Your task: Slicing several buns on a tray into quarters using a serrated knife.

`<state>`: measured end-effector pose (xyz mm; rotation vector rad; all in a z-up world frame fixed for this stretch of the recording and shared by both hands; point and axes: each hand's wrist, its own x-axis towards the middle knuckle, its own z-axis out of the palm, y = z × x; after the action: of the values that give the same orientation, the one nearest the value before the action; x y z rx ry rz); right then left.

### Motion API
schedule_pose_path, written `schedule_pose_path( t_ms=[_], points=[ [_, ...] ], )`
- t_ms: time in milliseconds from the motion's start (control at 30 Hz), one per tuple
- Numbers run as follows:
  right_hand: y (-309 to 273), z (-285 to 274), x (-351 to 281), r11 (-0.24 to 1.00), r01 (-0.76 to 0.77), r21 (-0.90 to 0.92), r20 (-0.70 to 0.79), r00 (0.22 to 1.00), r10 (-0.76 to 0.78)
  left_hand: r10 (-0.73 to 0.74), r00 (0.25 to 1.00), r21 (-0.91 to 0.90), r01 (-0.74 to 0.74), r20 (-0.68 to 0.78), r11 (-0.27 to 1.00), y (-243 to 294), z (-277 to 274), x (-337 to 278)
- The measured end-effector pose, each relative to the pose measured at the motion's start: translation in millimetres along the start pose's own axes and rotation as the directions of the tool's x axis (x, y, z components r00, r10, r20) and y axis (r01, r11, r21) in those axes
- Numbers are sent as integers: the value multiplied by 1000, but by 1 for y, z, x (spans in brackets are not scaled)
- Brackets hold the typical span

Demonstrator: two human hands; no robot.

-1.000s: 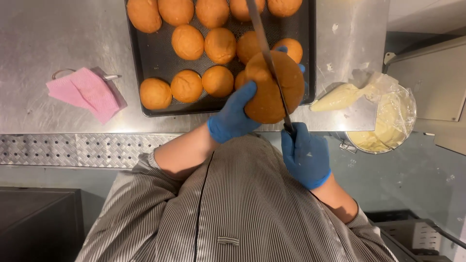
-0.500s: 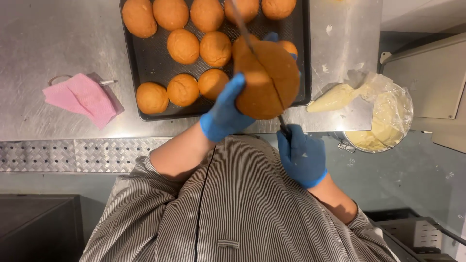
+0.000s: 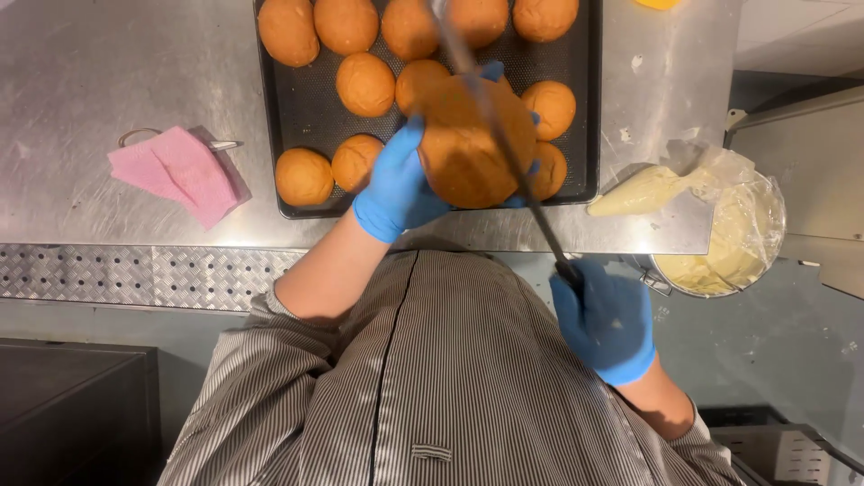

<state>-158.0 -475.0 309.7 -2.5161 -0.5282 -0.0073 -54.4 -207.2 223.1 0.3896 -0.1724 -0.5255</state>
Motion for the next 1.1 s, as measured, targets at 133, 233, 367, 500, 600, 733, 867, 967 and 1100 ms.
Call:
schedule_pose_path(
  t_ms=[133, 233, 367, 500, 600, 733, 867, 967, 1100],
  points=[
    [-11, 6, -3, 998, -15, 57, -45, 999, 18, 193, 978, 146, -180, -76, 973, -17, -21, -8],
    [-11, 16, -3, 1000, 2, -4, -93, 996, -2, 111, 994, -175, -111, -11, 978, 0, 27, 4],
    [-11, 16, -5, 996, -91, 17, -46, 995, 92, 81, 996, -135, -77, 22, 988, -1, 35, 2],
    [-15, 15, -1, 999, -48, -6, -82, 995, 47, 87, 996, -11, -87, 6, 996, -16, 31, 0],
    [-14, 14, -4, 997, -74, -5, -76, 994, 73, 73, 997, -45, -73, 6, 996, -21, 29, 2],
    [-9, 14, -18, 994, -96, -49, -26, 995, 95, 132, 991, -124, -127, 32, 984, 3, 39, 7],
    [-7, 23, -14, 994, -90, -58, -77, 993, 85, 108, 989, -5, -109, -106, 994, -32, 22, -5],
    [-8, 27, -7, 990, -141, -31, -74, 988, 138, 68, 995, -78, -74, -78, 994, -34, 38, -3],
    [2, 31, -24, 995, -95, -29, -45, 995, 94, 165, 986, -43, -164, 27, 986, -4, 50, -1]
  ],
)
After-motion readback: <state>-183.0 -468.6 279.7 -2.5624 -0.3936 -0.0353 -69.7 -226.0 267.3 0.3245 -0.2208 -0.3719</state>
